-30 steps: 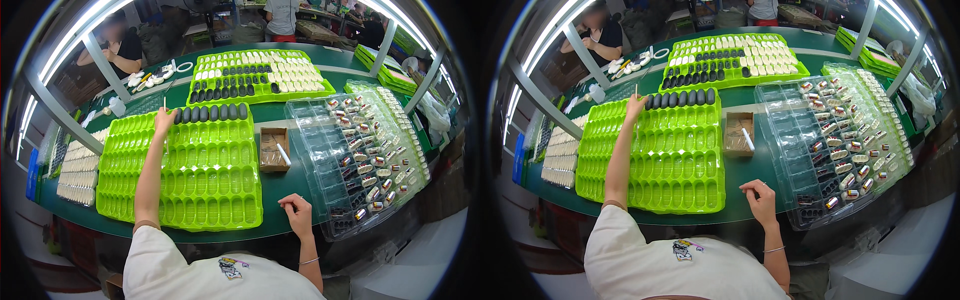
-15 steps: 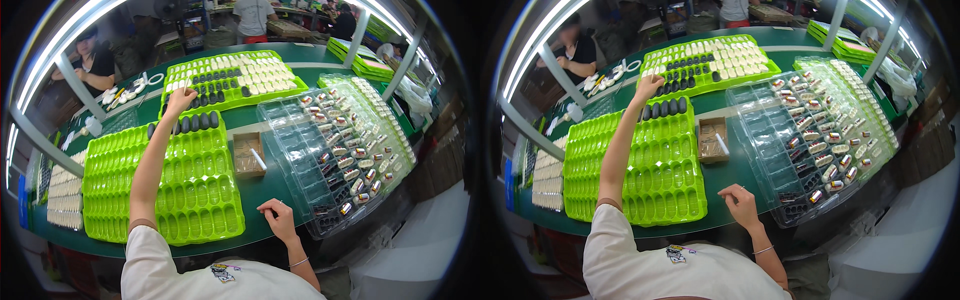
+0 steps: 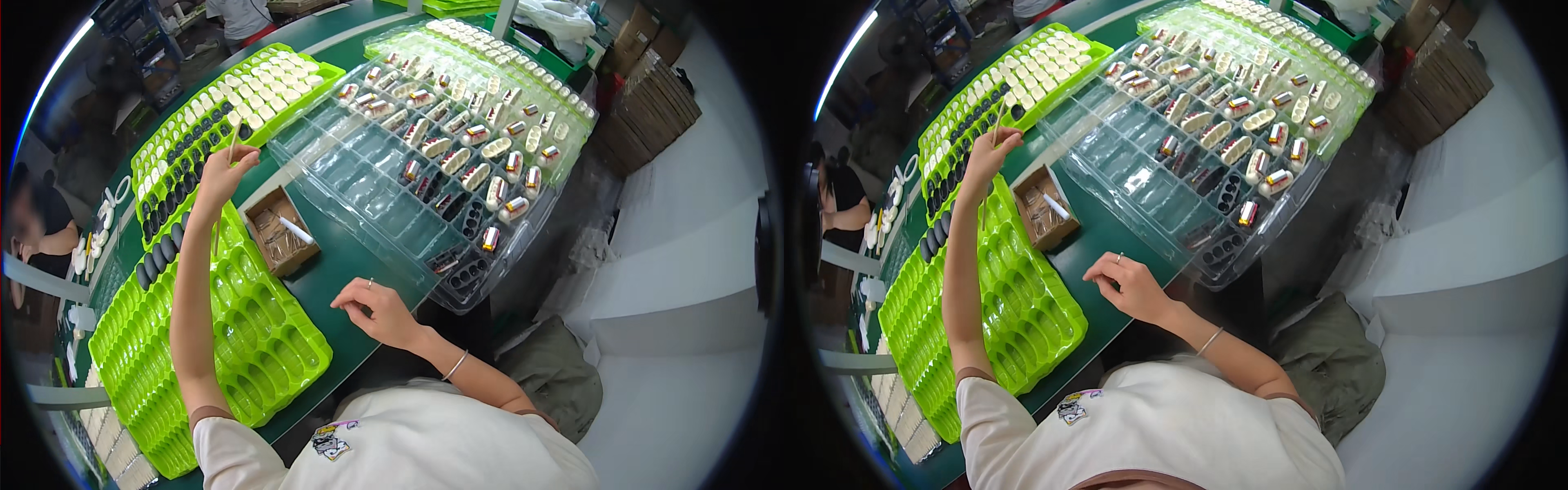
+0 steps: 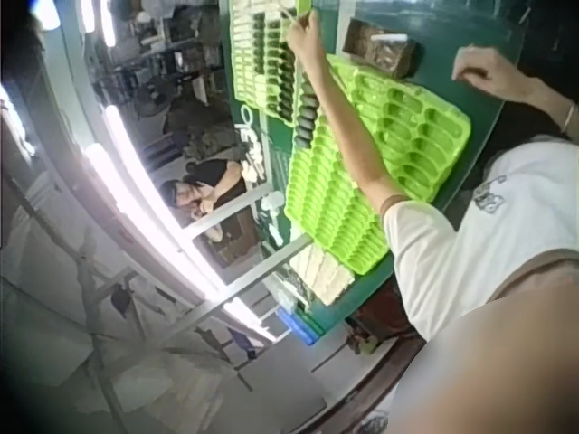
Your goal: The person picks up small black oval-shaped electronic components from a green tray and uses a wooden stick to manipulate internal parts. They then place the components into a clear plastic packaging tray. The person repeats this process for multiple units, occasionally interacting with a coworker across the table.
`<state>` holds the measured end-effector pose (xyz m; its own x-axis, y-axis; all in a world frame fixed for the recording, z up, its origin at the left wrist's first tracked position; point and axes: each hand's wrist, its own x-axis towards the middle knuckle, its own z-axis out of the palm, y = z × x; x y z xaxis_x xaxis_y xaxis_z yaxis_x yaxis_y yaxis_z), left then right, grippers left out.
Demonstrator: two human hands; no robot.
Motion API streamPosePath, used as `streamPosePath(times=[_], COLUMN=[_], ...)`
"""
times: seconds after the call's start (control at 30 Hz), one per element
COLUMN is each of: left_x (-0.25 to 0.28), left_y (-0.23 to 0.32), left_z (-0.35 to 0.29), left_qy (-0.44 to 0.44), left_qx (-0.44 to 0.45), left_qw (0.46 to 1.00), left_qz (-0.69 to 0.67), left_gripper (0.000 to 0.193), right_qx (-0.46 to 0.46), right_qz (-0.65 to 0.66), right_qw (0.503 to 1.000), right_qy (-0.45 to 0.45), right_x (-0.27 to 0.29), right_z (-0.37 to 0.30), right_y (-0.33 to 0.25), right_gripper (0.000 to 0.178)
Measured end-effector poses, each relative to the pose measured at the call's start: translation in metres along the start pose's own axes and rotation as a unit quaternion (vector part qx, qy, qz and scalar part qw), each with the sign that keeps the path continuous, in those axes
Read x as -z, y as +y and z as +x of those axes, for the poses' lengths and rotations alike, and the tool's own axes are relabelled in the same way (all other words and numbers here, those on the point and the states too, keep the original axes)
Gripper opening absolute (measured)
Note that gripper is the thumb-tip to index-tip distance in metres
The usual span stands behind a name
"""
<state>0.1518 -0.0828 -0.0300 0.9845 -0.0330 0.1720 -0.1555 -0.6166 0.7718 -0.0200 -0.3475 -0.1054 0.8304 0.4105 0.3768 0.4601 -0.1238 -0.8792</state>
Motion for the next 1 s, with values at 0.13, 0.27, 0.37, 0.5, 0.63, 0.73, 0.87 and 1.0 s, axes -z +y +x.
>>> streamPosePath(times=[0.13,0.27,0.37,0.5,0.63,0.73,0.87,1.0], left_x=[-0.021,-0.039,-0.075,-0.137,-0.175,-0.18,-0.181,-0.189], left_y=[0.017,0.057,0.087,0.121,0.142,0.14,0.121,0.105], left_z=[0.001,-0.014,-0.017,-0.034,-0.066,-0.069,-0.037,-0.011], left_qy=[-0.043,-0.073,-0.112,-0.193,-0.268,-0.228,-0.057,-0.054], left_qx=[-0.036,-0.056,-0.103,-0.151,-0.164,-0.155,-0.148,-0.109], left_qw=[0.998,0.996,0.988,0.97,0.949,0.96,0.98,0.973], left_qz=[-0.009,0.001,0.013,-0.014,0.035,0.055,0.117,0.195], left_gripper=[0.027,0.025,0.022,0.02,0.019,0.018,0.019,0.024], right_qx=[0.024,0.085,-0.048,-0.079,-0.08,-0.076,-0.074,-0.042], right_qz=[-0.002,-0.144,-0.065,-0.205,-0.319,-0.374,-0.413,-0.417], right_qw=[1.0,0.976,0.913,0.861,0.863,0.863,0.872,0.882], right_qy=[0.014,0.142,0.399,0.459,0.384,0.331,0.252,0.215], right_x=[0.015,0.083,0.137,0.179,0.184,0.185,0.184,0.183], right_z=[-0.008,-0.012,-0.033,-0.048,-0.049,-0.048,-0.042,-0.031], right_y=[-0.021,-0.048,-0.025,0.007,0.007,0.004,0.0,0.004], right_gripper=[0.017,0.019,0.012,0.014,0.011,0.011,0.011,0.011])
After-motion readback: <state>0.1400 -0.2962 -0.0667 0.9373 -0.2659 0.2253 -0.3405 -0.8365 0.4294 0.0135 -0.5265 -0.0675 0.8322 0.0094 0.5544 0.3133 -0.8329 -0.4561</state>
